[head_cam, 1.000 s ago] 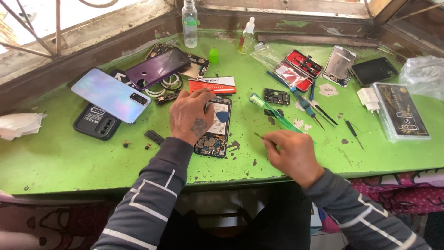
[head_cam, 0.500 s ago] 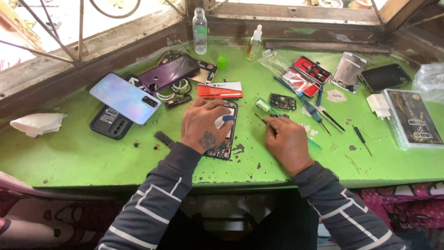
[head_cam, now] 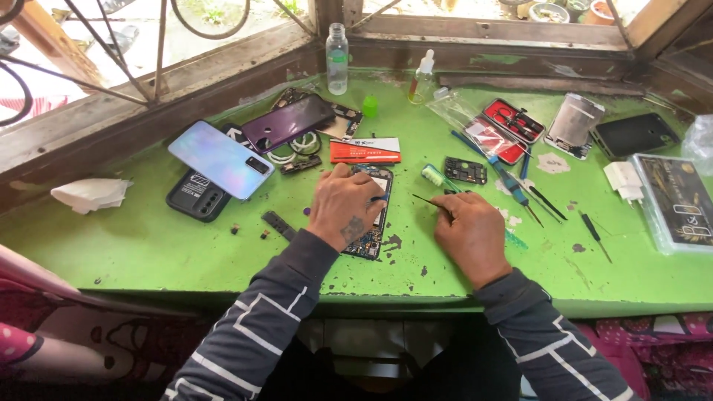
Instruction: The person works on a disassembled smartphone placed on a green workbench. They use a small brush to clean the internal components and a plastic pry tool to adjust parts near the battery and motherboard. The person also handles a small blue plastic piece and a black cable during the process.
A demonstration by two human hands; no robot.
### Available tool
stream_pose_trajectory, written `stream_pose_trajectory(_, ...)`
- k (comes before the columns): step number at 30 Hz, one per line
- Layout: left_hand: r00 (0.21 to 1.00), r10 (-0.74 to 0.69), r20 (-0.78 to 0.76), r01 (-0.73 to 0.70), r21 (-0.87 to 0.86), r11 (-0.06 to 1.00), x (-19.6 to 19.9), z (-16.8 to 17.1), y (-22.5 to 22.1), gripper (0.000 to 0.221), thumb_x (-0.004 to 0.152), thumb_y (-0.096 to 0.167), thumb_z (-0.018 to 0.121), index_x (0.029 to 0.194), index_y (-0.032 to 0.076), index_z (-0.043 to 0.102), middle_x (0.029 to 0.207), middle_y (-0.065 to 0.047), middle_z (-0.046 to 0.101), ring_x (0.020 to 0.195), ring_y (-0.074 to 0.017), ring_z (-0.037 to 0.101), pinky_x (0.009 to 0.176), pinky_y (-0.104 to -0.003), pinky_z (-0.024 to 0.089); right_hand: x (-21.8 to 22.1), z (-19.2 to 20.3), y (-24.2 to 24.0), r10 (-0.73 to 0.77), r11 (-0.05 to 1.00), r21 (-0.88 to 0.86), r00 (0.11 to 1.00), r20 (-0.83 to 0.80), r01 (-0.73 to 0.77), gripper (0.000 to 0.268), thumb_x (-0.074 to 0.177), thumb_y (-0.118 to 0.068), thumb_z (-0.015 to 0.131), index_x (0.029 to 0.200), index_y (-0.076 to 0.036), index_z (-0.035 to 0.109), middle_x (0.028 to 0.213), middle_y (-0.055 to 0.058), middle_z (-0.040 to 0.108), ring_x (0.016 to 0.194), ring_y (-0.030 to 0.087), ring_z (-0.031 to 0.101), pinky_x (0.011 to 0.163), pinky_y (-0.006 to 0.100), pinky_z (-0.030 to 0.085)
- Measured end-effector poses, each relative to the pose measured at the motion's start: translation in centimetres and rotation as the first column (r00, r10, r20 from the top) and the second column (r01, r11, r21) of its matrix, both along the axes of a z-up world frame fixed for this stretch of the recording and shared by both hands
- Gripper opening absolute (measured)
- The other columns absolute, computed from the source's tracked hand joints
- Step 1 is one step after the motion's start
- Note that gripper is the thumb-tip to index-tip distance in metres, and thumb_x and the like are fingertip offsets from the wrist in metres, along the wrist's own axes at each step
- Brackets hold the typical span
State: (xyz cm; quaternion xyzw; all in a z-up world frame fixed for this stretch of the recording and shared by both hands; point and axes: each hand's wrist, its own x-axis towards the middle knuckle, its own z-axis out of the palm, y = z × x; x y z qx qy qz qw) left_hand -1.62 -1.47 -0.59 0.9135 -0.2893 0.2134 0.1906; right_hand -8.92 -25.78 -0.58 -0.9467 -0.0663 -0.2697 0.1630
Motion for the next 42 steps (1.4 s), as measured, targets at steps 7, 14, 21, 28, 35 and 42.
stream_pose_trajectory(7,0.981,0.045,-0.188,-0.023,0.119,0.993,-0.5,2.5,-0.1,0.023,0.088,0.037,0.072,0.109,0.029,0.076,0.093,0.001,0.077,0.085,-0.0188,0.063,0.08,-0.036,0.053,-0.1,0.1,0.3,-0.011,1.0,0.007,0.998,-0.065,0.011,0.02,0.086,-0.01,0.072,0.099,-0.021,0.084,0.087,0.005,0.078,0.088,0.025,0.076,0.075,0.032,0.062)
stream_pose_trajectory(14,0.94,0.125,-0.317,-0.05,0.234,0.971,0.0,4.5,-0.5,0.03,0.09,0.037,0.072,0.119,0.03,0.072,0.105,0.0,0.075,0.099,-0.022,0.063,0.089,-0.04,0.05,-0.7,1.9,0.9,-0.037,0.999,0.026,0.997,-0.063,0.038,0.019,0.086,-0.01,0.07,0.099,-0.019,0.082,0.084,0.007,0.076,0.084,0.027,0.075,0.076,0.037,0.062)
stream_pose_trajectory(21,0.93,0.244,-0.273,-0.14,0.35,0.926,-0.1,4.8,0.1,0.03,0.088,0.046,0.072,0.112,0.028,0.076,0.105,-0.001,0.072,0.101,-0.0256,0.062,0.086,-0.043,0.049,-0.5,1.7,1.0,-0.053,0.998,0.035,0.995,-0.083,0.056,0.02,0.087,-0.009,0.07,0.098,-0.02,0.082,0.088,0.008,0.079,0.091,0.028,0.077,0.078,0.038,0.062)
stream_pose_trajectory(28,0.913,0.324,-0.247,-0.213,0.389,0.896,0.7,2.9,1.0,0.027,0.086,0.045,0.071,0.109,0.031,0.074,0.103,0.0,0.07,0.099,-0.0272,0.063,0.084,-0.046,0.051,-0.9,1.9,1.0,-0.042,0.998,0.032,0.994,-0.103,0.045,0.021,0.087,-0.01,0.072,0.101,-0.021,0.083,0.091,0.01,0.079,0.093,0.03,0.077,0.079,0.041,0.063)
stream_pose_trajectory(35,0.873,0.352,-0.337,-0.262,0.284,0.922,1.5,2.0,2.7,0.028,0.086,0.038,0.071,0.111,0.027,0.067,0.097,-0.005,0.073,0.096,-0.0326,0.072,0.082,-0.047,0.057,-0.9,1.4,0.7,-0.028,1.0,0.01,0.998,-0.058,0.029,0.022,0.086,-0.012,0.072,0.101,-0.024,0.081,0.09,0.006,0.078,0.095,0.028,0.076,0.08,0.04,0.062)
stream_pose_trajectory(42,0.747,0.397,-0.533,-0.388,0.136,0.912,3.1,0.5,2.9,0.021,0.087,0.039,0.063,0.107,0.044,0.061,0.1,0.005,0.075,0.108,-0.0248,0.072,0.093,-0.044,0.057,-0.9,1.1,0.5,-0.016,1.0,0.004,0.999,-0.03,0.016,0.021,0.087,-0.008,0.074,0.101,-0.021,0.082,0.089,0.007,0.078,0.094,0.029,0.076,0.08,0.038,0.062)
